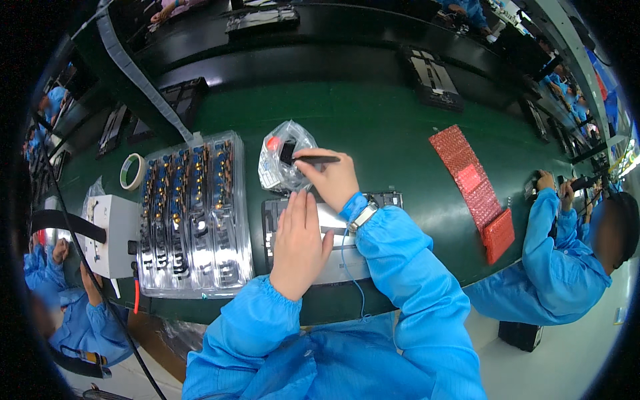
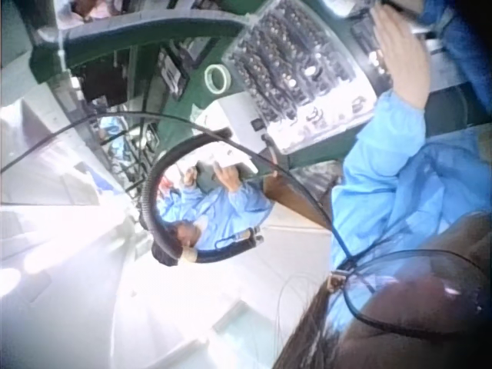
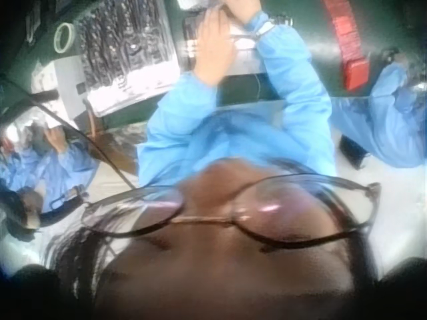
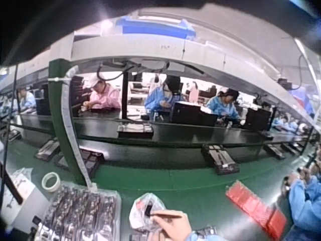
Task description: Assembling or repairing tablet devices on an industrial production line.
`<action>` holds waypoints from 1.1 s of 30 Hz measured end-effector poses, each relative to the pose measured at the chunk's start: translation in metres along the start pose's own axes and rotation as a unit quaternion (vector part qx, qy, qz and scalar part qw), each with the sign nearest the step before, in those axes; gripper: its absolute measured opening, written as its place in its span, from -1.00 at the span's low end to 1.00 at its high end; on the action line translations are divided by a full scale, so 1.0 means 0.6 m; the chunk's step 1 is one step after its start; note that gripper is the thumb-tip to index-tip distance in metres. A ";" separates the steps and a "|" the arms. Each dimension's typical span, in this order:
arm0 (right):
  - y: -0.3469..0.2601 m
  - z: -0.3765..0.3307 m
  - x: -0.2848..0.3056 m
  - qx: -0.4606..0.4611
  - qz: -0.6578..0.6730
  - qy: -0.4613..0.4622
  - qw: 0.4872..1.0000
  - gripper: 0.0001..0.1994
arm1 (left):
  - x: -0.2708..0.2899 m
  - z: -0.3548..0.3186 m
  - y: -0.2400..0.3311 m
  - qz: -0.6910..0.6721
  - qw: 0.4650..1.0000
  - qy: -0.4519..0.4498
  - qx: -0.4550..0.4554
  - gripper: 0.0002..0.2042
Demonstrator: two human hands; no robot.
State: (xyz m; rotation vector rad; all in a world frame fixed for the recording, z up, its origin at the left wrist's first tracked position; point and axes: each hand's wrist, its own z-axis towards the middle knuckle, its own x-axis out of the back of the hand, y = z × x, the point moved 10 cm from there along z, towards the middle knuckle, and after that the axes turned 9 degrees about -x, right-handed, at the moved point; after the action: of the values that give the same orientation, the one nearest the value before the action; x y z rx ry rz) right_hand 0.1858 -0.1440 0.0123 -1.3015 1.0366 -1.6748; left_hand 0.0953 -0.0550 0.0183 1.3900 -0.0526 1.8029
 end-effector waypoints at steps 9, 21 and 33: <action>0.001 0.002 0.013 -0.016 0.081 0.026 0.996 -0.86 | 0.003 -0.003 -0.002 0.002 1.000 0.009 0.003 -0.43; 0.004 0.022 -0.021 0.031 -0.117 0.023 0.992 -0.86 | -0.003 -0.005 0.002 0.013 1.000 -0.017 0.012 -0.45; 0.009 0.023 0.002 -0.013 0.056 0.016 0.998 -0.87 | 0.007 0.002 -0.002 0.021 1.000 -0.003 0.013 -0.48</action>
State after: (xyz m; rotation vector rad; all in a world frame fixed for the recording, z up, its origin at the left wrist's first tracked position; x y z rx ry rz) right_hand 0.1994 -0.1494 0.0098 -1.2139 1.1339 -1.6072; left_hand 0.0965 -0.0525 0.0217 1.4221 -0.0617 1.8399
